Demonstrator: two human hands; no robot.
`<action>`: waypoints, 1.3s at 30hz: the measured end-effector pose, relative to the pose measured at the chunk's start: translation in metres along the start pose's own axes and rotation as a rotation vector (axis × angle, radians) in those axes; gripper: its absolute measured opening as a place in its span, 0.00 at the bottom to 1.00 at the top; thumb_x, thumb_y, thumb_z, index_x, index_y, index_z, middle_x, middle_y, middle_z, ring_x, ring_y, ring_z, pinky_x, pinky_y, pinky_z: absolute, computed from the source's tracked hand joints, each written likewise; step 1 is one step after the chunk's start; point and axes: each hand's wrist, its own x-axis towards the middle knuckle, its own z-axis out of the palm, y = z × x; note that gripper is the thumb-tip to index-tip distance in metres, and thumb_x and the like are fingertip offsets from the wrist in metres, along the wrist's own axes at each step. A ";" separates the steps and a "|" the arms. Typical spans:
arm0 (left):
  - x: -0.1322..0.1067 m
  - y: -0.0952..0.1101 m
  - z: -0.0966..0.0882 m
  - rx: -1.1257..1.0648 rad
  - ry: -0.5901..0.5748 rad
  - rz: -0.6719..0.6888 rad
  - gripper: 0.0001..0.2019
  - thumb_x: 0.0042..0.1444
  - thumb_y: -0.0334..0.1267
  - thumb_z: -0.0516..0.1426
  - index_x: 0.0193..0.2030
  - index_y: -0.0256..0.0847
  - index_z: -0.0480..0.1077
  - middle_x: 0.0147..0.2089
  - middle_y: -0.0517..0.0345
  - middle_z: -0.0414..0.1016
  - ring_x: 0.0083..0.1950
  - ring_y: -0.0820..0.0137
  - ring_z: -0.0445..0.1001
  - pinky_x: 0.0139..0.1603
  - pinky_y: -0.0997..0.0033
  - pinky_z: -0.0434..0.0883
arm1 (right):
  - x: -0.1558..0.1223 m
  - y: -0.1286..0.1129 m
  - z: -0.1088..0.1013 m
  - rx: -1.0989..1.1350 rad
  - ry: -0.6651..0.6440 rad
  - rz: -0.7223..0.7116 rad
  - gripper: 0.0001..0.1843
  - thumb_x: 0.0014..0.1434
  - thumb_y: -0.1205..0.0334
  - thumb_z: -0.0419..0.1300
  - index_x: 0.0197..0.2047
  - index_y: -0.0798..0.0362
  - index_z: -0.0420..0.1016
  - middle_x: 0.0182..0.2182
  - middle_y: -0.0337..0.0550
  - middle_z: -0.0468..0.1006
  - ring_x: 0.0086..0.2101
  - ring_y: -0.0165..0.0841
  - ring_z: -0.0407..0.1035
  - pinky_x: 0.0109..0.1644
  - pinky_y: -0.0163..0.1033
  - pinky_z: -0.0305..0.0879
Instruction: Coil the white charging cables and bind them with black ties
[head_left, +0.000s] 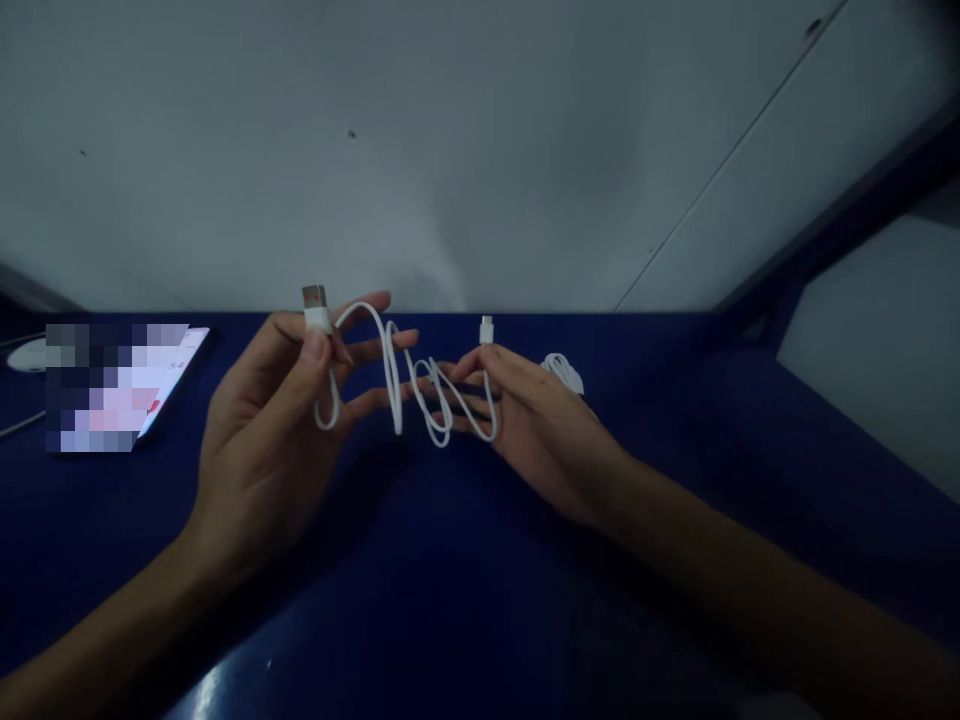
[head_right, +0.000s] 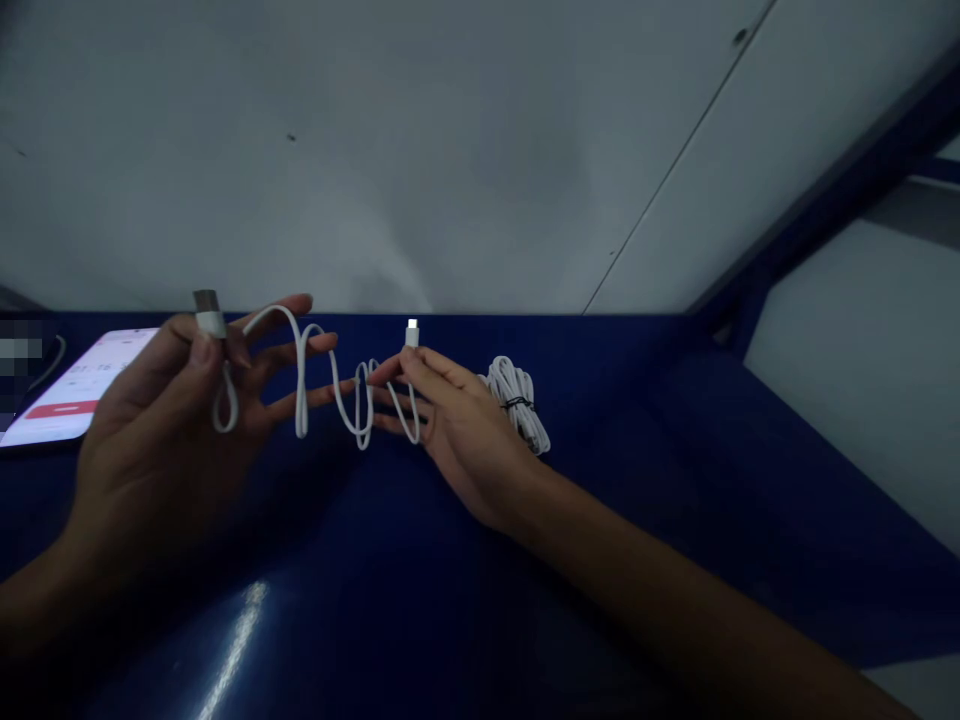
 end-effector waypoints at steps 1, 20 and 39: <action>0.000 -0.001 0.000 -0.003 -0.007 -0.008 0.09 0.74 0.41 0.63 0.38 0.49 0.77 0.70 0.60 0.80 0.74 0.47 0.74 0.63 0.43 0.80 | 0.001 0.000 0.000 0.101 -0.053 0.068 0.14 0.76 0.46 0.65 0.42 0.46 0.79 0.56 0.46 0.82 0.60 0.43 0.76 0.70 0.57 0.71; -0.001 -0.010 -0.004 0.529 -0.122 0.110 0.06 0.68 0.45 0.69 0.40 0.55 0.90 0.63 0.54 0.78 0.69 0.50 0.73 0.67 0.51 0.74 | -0.003 0.008 0.005 -0.069 -0.088 -0.041 0.15 0.76 0.46 0.64 0.41 0.44 0.85 0.51 0.43 0.85 0.53 0.40 0.77 0.65 0.51 0.72; 0.006 -0.021 -0.008 -0.031 -0.254 -0.266 0.10 0.79 0.44 0.58 0.48 0.47 0.81 0.58 0.53 0.86 0.59 0.61 0.83 0.66 0.59 0.74 | 0.000 0.011 0.007 -0.120 -0.070 -0.115 0.09 0.75 0.51 0.68 0.46 0.39 0.91 0.61 0.44 0.85 0.71 0.43 0.69 0.76 0.59 0.67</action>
